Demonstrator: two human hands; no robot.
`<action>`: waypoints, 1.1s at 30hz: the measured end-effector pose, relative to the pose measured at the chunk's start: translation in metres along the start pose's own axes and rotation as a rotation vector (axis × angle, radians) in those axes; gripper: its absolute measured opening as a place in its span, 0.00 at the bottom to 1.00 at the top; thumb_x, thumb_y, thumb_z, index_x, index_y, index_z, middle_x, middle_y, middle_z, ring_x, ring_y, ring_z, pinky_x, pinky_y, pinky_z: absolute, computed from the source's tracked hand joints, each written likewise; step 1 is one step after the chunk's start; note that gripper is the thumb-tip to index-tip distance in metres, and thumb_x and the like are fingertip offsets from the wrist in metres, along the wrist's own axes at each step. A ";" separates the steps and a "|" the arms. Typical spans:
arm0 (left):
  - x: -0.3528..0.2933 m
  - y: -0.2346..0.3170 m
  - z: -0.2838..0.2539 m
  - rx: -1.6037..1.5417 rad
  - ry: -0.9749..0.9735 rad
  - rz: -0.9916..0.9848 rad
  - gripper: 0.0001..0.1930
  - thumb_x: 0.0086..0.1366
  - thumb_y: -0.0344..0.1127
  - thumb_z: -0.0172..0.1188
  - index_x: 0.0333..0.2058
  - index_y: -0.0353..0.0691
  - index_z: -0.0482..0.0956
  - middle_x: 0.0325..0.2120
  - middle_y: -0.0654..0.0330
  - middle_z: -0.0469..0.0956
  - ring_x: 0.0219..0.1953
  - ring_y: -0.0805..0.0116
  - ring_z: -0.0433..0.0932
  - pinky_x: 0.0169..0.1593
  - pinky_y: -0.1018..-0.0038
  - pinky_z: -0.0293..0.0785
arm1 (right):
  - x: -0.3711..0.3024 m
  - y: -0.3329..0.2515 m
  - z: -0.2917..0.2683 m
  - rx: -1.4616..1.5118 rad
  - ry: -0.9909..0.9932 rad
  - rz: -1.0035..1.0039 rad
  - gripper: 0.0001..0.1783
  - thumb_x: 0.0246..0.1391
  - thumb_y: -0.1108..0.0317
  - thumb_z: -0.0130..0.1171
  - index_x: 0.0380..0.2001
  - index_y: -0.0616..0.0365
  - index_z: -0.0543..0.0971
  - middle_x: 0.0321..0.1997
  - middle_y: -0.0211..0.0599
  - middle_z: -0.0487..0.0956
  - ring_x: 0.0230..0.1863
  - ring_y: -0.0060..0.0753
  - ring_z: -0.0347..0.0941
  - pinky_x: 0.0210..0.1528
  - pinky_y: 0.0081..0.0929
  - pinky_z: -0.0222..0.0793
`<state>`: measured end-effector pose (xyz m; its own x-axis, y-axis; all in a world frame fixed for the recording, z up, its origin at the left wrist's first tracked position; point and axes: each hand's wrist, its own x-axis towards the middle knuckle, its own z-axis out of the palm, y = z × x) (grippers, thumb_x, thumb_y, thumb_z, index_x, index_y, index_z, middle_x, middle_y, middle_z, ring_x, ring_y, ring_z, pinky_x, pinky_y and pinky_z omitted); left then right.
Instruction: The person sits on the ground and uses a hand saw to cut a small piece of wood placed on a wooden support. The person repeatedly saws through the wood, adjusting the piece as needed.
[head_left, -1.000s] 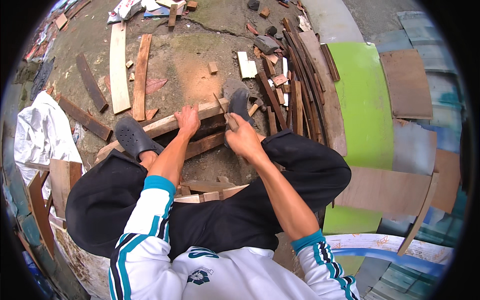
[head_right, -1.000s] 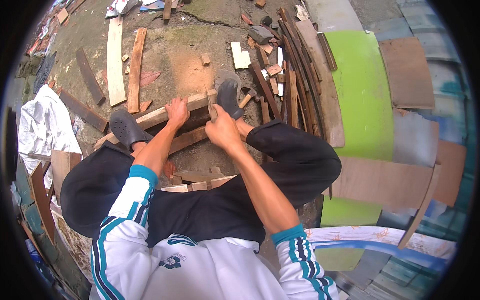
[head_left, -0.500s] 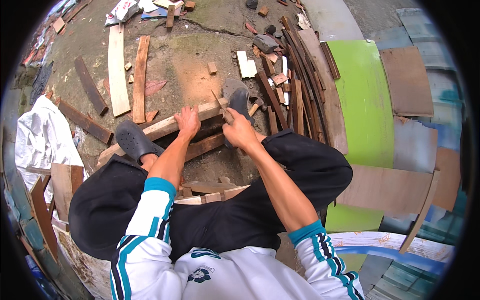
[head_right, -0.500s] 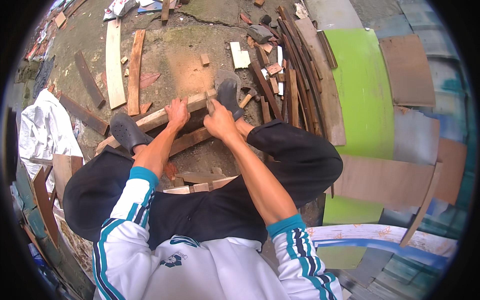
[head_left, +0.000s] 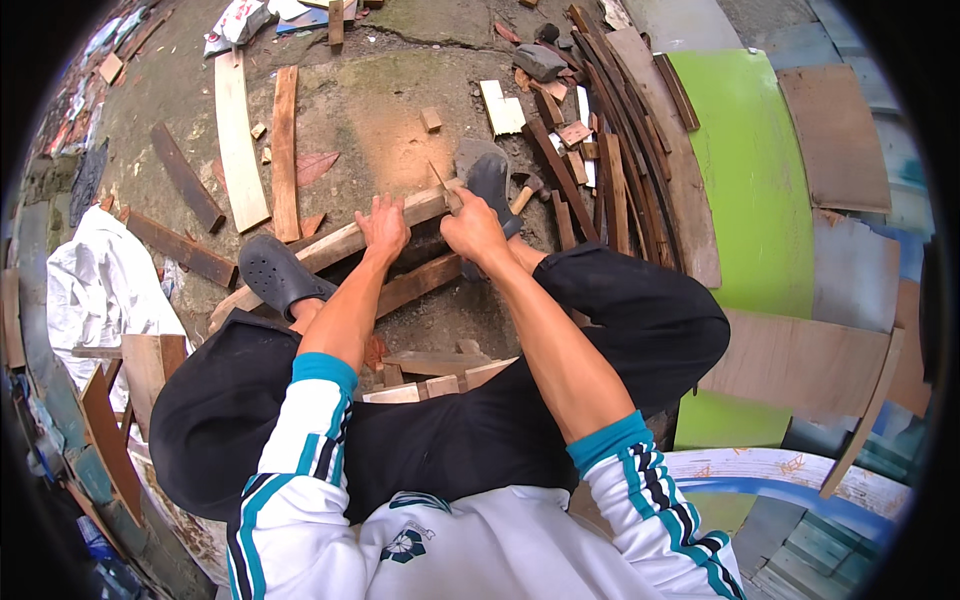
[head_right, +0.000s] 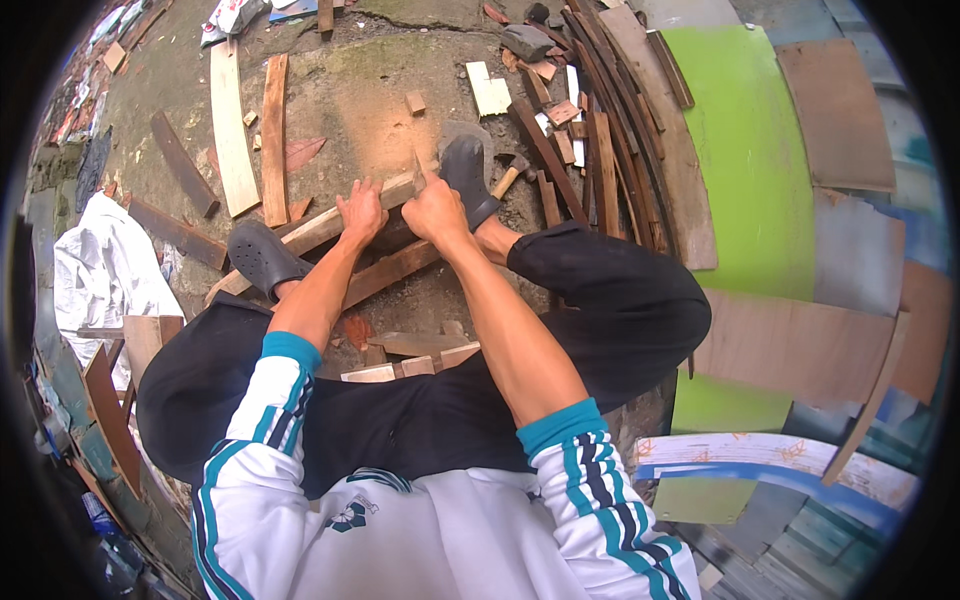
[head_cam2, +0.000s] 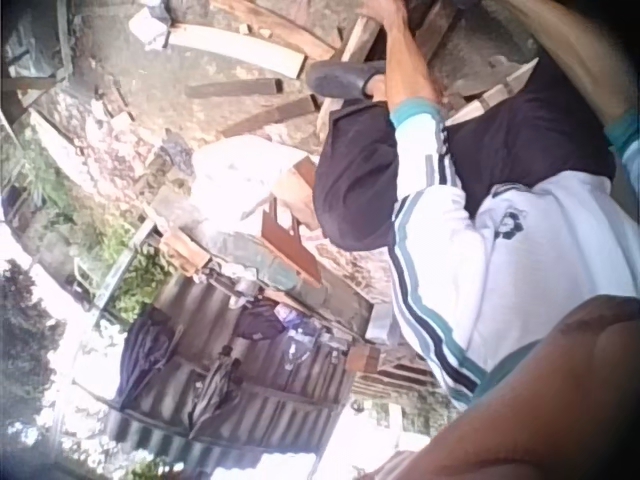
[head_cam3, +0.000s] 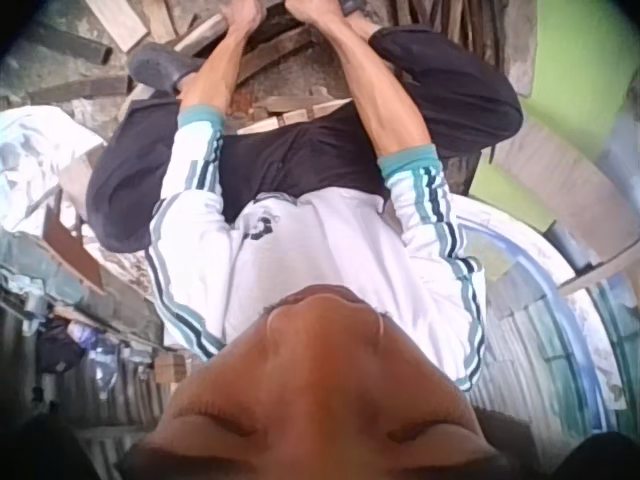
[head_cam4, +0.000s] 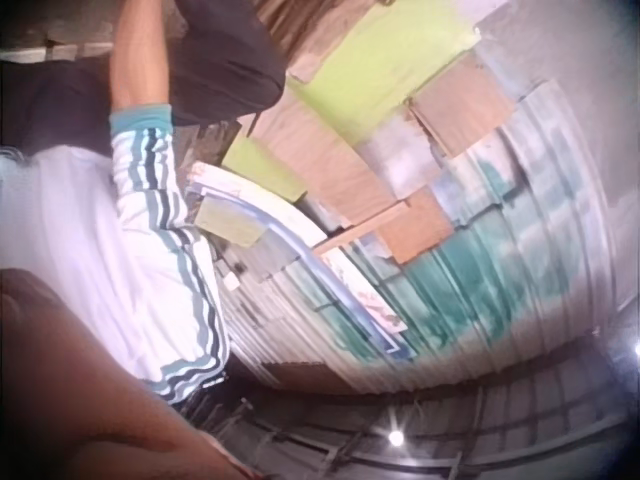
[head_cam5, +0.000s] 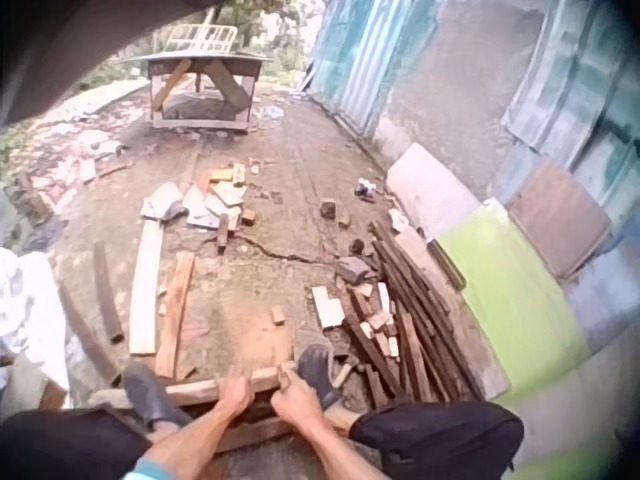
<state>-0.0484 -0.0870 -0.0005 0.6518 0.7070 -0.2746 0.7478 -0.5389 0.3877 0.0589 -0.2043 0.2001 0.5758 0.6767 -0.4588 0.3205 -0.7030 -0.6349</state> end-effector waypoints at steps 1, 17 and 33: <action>-0.004 -0.008 -0.008 -0.002 -0.034 -0.028 0.35 0.54 0.30 0.67 0.64 0.45 0.72 0.70 0.51 0.65 0.74 0.46 0.58 0.70 0.29 0.49 | -0.022 -0.002 0.000 -0.015 0.011 -0.071 0.32 0.51 0.69 0.54 0.62 0.64 0.72 0.51 0.70 0.80 0.57 0.71 0.74 0.60 0.51 0.70; -0.057 -0.038 -0.023 0.063 0.018 0.004 0.46 0.62 0.40 0.65 0.75 0.43 0.50 0.74 0.41 0.52 0.76 0.41 0.51 0.75 0.43 0.47 | -0.259 0.049 -0.141 0.447 0.272 0.014 0.33 0.58 0.79 0.58 0.69 0.59 0.71 0.38 0.30 0.82 0.21 0.11 0.67 0.22 0.15 0.63; -0.038 0.108 0.015 0.000 0.036 -0.185 0.61 0.62 0.54 0.64 0.72 0.18 0.32 0.74 0.25 0.30 0.77 0.30 0.28 0.77 0.45 0.30 | -0.117 0.088 -0.129 0.666 0.293 -0.077 0.31 0.61 0.79 0.56 0.69 0.58 0.71 0.30 0.28 0.79 0.18 0.12 0.65 0.18 0.17 0.62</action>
<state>0.0097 -0.1784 0.0388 0.4981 0.8098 -0.3100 0.8546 -0.3978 0.3338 0.1170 -0.3732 0.2781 0.7774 0.5675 -0.2713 -0.1031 -0.3105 -0.9450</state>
